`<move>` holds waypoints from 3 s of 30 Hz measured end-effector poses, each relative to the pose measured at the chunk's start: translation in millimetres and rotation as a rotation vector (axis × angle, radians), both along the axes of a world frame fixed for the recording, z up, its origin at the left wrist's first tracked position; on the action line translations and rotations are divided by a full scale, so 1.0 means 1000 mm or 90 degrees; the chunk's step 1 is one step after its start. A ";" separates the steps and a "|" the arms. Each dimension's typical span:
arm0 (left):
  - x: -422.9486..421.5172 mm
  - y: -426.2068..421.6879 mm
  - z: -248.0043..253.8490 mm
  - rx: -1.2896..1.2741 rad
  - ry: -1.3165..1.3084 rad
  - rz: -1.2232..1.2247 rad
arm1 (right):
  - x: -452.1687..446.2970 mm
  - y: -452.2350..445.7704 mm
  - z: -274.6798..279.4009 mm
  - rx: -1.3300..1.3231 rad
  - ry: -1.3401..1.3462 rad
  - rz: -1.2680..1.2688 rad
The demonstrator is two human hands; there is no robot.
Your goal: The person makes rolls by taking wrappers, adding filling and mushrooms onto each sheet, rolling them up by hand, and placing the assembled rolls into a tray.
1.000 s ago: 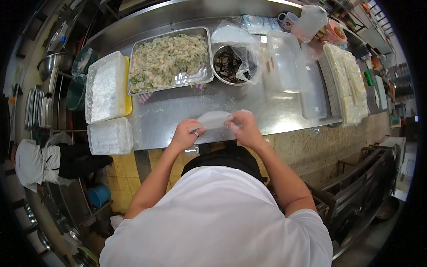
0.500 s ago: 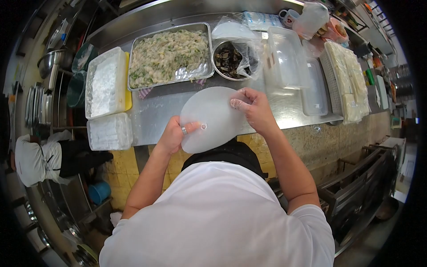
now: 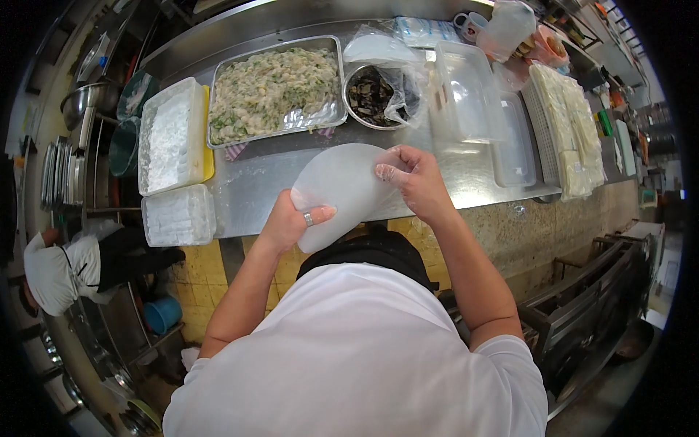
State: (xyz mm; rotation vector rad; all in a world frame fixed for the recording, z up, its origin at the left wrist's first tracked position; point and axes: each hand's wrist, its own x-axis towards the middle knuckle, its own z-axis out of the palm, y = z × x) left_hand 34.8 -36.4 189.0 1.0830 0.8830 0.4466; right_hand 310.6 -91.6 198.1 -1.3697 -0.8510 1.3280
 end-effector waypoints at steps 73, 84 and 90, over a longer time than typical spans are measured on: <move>0.007 -0.024 0.056 -0.137 -0.128 0.087 | -0.006 -0.010 0.032 0.007 0.083 0.001; 0.006 -0.021 0.053 -0.102 -0.106 0.083 | -0.006 -0.008 0.029 0.012 0.071 -0.005; 0.004 -0.014 0.045 -0.055 -0.062 0.076 | -0.002 -0.008 0.039 0.040 0.010 -0.019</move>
